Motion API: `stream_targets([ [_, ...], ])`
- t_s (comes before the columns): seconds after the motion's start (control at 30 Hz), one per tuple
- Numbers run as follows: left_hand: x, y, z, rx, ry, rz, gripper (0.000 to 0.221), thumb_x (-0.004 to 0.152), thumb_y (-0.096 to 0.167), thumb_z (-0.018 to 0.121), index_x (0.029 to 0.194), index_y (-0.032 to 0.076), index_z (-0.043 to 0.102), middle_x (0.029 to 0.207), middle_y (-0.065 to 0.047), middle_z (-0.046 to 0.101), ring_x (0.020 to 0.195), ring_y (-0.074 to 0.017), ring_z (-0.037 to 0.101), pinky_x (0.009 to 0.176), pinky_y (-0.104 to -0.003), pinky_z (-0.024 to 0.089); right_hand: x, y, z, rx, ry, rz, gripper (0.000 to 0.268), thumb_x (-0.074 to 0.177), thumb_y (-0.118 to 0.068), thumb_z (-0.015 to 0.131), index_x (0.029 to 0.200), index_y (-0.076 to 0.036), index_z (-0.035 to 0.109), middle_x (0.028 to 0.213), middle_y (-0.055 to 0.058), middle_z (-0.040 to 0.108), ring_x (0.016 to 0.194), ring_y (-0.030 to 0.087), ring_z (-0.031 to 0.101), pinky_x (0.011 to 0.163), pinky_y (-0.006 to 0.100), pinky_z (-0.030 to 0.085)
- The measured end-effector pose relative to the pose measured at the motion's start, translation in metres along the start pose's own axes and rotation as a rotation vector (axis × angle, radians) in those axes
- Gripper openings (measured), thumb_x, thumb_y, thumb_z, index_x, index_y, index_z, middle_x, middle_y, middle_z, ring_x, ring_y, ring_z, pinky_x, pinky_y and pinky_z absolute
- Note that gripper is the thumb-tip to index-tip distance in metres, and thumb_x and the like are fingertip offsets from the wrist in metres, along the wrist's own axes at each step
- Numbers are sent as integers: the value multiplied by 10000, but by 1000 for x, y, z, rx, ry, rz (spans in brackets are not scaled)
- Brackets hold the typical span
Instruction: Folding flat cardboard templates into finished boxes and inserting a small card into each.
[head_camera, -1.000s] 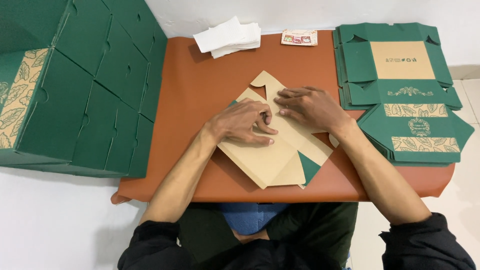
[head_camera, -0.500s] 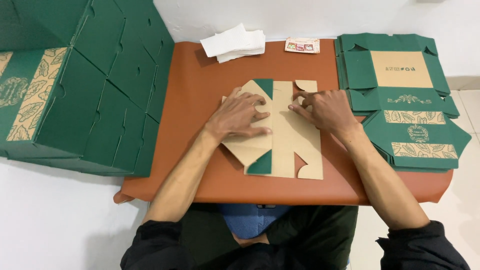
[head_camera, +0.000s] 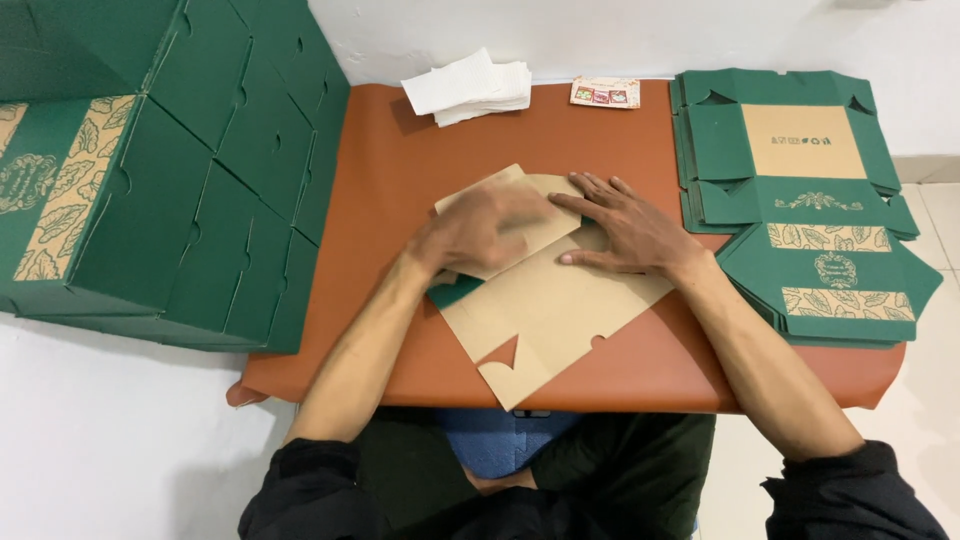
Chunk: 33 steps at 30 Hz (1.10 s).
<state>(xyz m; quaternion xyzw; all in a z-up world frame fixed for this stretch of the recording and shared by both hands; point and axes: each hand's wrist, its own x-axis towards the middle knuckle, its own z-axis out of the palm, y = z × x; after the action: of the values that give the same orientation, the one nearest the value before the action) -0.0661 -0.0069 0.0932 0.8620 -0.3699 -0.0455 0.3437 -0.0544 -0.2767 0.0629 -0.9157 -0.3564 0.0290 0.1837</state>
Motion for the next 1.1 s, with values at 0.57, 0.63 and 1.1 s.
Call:
stream_targets([
  [0.57,-16,-58,-43,158,-59,-985,1029,1012,850,65,1754,144,-20,1802,-126,-179,1628,-446,-201,1166,-892,10,4,-2,-5,28,-90,112,866,930,-766,611,1633,-286,457,1700,232,395,1596,450,303,1297,662,175],
  [0.63,-15,-56,-45,166,-76,-995,999,1026,820,76,1754,142,-20,1805,-120,-182,1630,-440,-203,1185,-876,17,6,-2,-4,21,-99,121,866,933,-774,600,1637,-292,450,1703,224,393,1601,440,299,1301,657,170],
  [1.1,-27,-35,-47,186,-40,-926,1027,1011,847,92,1754,140,64,1821,-140,-83,1652,-425,-134,1195,-846,-74,2,12,-3,-93,15,126,541,990,-366,724,1520,-298,638,1607,154,558,1471,420,520,1233,588,405],
])
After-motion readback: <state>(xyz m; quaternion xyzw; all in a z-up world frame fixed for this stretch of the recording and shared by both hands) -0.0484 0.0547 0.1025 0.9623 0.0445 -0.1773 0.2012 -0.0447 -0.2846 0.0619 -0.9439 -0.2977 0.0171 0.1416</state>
